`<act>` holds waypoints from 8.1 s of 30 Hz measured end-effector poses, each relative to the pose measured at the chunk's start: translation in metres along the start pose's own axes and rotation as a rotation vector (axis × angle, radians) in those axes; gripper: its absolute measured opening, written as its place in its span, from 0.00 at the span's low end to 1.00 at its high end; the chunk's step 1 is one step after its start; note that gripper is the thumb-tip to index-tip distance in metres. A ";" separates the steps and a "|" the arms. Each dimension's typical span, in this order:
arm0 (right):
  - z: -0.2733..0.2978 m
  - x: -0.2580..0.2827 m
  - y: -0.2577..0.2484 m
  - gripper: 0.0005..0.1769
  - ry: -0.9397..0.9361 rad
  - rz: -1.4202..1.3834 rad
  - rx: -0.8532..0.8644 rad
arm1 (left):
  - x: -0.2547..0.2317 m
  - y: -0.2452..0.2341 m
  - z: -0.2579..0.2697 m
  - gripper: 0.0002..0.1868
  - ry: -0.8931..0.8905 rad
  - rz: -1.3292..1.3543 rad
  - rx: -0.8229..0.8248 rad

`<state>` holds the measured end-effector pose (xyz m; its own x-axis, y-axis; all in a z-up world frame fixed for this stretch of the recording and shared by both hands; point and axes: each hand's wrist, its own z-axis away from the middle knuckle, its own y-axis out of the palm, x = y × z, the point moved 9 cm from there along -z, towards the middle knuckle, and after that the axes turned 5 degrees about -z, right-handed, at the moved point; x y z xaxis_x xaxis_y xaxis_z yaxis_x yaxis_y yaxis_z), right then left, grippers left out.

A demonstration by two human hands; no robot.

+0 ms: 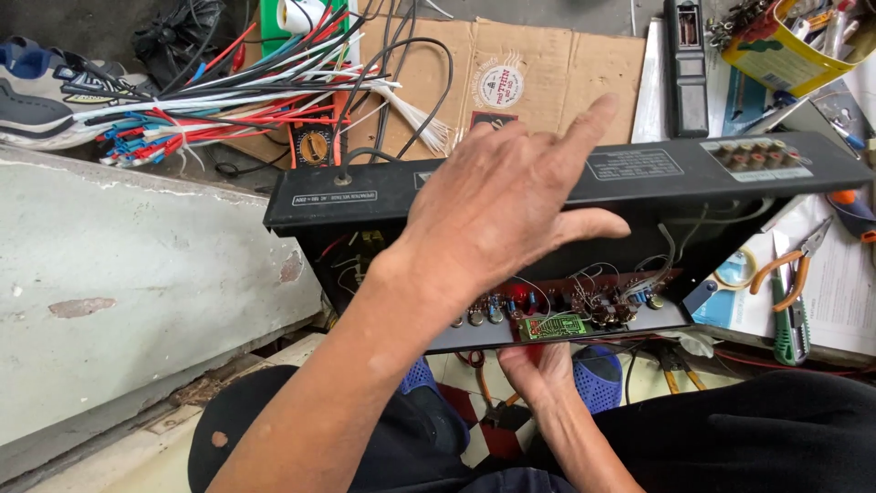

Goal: The person opens the casing of a black audio device to reveal the internal circuit board. They then use a magnifying glass and a flashlight to closely inspect the components and wiring on the board.

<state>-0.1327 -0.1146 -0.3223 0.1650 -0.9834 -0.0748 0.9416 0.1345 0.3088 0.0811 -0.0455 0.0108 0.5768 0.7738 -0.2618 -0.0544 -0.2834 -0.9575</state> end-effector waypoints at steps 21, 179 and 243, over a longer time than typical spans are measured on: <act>0.003 0.002 0.006 0.13 -0.002 0.044 0.055 | -0.004 -0.005 0.006 0.53 -0.010 -0.037 -0.050; 0.046 0.058 0.034 0.10 -0.379 0.403 0.055 | 0.109 0.024 0.035 0.27 -0.404 0.442 0.083; 0.027 0.188 0.215 0.56 -0.557 1.023 0.126 | 0.189 0.220 0.088 0.42 -1.389 0.559 0.102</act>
<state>0.0926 -0.2739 -0.2448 0.6483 -0.3455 0.6785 0.4037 0.9115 0.0784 0.1065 0.0881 -0.2601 -0.7457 0.5056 -0.4340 -0.0896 -0.7215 -0.6866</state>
